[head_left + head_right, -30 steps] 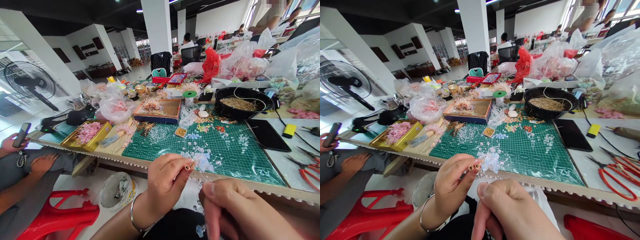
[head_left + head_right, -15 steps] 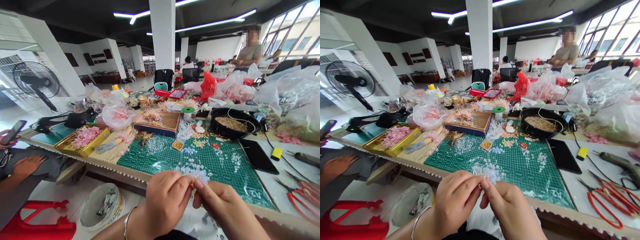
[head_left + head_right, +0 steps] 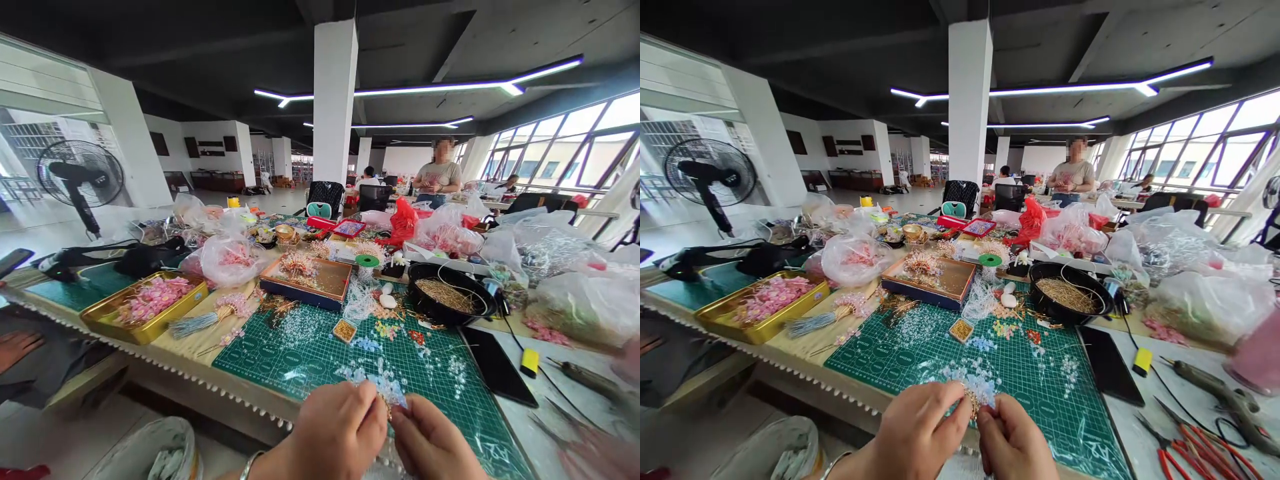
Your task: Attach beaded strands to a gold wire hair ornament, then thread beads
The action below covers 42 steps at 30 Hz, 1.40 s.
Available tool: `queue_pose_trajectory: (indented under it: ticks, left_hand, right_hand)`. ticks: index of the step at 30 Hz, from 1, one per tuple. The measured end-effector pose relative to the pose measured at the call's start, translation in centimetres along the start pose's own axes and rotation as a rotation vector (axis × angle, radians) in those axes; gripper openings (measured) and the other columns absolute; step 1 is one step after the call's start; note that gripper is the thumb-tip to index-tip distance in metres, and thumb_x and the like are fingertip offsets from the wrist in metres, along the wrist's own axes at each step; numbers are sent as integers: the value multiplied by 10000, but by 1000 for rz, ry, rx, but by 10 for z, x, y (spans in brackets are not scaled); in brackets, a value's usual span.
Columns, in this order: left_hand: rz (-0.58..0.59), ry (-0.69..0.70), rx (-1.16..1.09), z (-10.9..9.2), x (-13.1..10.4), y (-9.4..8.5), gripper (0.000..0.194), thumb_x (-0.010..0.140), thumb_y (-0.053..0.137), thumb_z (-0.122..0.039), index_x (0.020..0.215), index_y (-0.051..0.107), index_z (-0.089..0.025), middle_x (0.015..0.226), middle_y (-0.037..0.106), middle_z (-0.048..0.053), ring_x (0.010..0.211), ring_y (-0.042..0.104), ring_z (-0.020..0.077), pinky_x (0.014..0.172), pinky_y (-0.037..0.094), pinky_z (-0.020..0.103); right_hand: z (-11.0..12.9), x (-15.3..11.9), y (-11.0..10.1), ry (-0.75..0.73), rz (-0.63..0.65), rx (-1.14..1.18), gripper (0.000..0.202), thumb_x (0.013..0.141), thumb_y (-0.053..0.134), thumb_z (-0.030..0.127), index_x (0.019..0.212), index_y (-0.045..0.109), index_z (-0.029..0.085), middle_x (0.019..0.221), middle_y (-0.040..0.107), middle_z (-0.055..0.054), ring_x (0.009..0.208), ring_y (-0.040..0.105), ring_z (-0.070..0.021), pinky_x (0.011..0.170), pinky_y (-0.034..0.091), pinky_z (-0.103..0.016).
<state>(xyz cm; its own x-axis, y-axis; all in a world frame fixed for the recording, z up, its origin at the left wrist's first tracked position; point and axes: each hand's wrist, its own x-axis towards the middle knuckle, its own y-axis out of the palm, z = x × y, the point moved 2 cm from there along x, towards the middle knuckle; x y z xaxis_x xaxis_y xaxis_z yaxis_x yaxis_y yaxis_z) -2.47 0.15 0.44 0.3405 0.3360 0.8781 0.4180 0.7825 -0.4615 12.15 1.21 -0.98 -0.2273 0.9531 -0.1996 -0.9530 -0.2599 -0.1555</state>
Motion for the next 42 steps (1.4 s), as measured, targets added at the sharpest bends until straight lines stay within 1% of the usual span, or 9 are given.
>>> queue_pose_trajectory:
  ticks: [6, 9, 13, 19, 23, 29, 35, 39, 42]
  left_hand:
    - [-6, 261, -34, 2, 5, 3, 142, 858, 479, -96, 873, 620, -97, 986, 709, 75, 523, 582, 113, 385, 378, 267]
    - [1, 217, -42, 2, 4, 7, 153, 857, 457, -86, 880, 607, -107, 824, 710, 53, 485, 578, 130, 358, 355, 279]
    - [4, 95, -56, 2, 4, 11, 160, 859, 434, -116, 909, 585, -130, 555, 582, -1, 398, 510, 140, 337, 325, 279]
    - [105, 406, -43, 1, 8, 5, 147, 848, 485, -117, 880, 628, -113, 989, 694, 89, 633, 624, 163, 390, 428, 273]
    - [210, 373, -88, 1, 9, 1, 200, 883, 455, -140, 959, 635, -100, 1124, 663, 98, 708, 634, 180, 439, 477, 295]
    - [128, 240, -176, -2, 2, 1, 122, 866, 527, -110, 952, 613, -99, 926, 670, 58, 717, 612, 145, 535, 506, 277]
    - [96, 283, -161, 1, -6, -2, 118, 846, 556, -130, 938, 627, -111, 1057, 652, 69, 745, 586, 132, 481, 447, 256]
    - [155, 330, -168, 3, -7, 0, 141, 860, 550, -152, 967, 632, -111, 1184, 631, 88, 816, 613, 151, 541, 492, 264]
    - [249, 202, -261, 4, -6, 4, 174, 892, 510, -149, 1020, 618, -103, 1123, 665, 80, 865, 635, 158, 677, 543, 279]
  right_hand:
    - [-17, 16, -5, 70, 72, 98, 508, 653, 661, 647, 634, 436, 192, 474, 416, 49, 459, 331, -76, 488, 181, -225]
    - [-18, 16, -6, 79, 104, 158, 502, 655, 659, 648, 654, 459, 187, 505, 430, 44, 461, 331, -73, 488, 194, -224]
    - [-11, 12, -6, 61, 158, 293, 407, 689, 699, 525, 674, 497, 172, 522, 442, 43, 481, 319, -61, 504, 225, -211]
    - [-8, 9, -8, 138, 192, 361, 481, 645, 696, 578, 600, 414, 191, 412, 342, 78, 379, 206, -31, 429, 93, -224]
    - [-9, 3, -11, 160, 148, 396, 371, 759, 650, 462, 668, 430, 178, 456, 370, 80, 403, 183, -30, 432, 63, -225]
    - [-2, -9, -9, 175, 105, 462, 376, 808, 632, 429, 676, 374, 190, 473, 376, 88, 436, 164, -37, 448, 78, -224]
    - [3, -14, -5, 173, 82, 432, 383, 791, 652, 443, 662, 405, 181, 441, 359, 90, 441, 177, -40, 457, 105, -224]
    - [1, -12, -6, 181, 80, 406, 401, 784, 651, 481, 672, 404, 186, 435, 368, 86, 442, 187, -47, 462, 99, -227]
    - [1, -11, -11, 159, 71, 312, 424, 788, 637, 519, 651, 428, 176, 484, 398, 68, 461, 209, -52, 464, 133, -223]
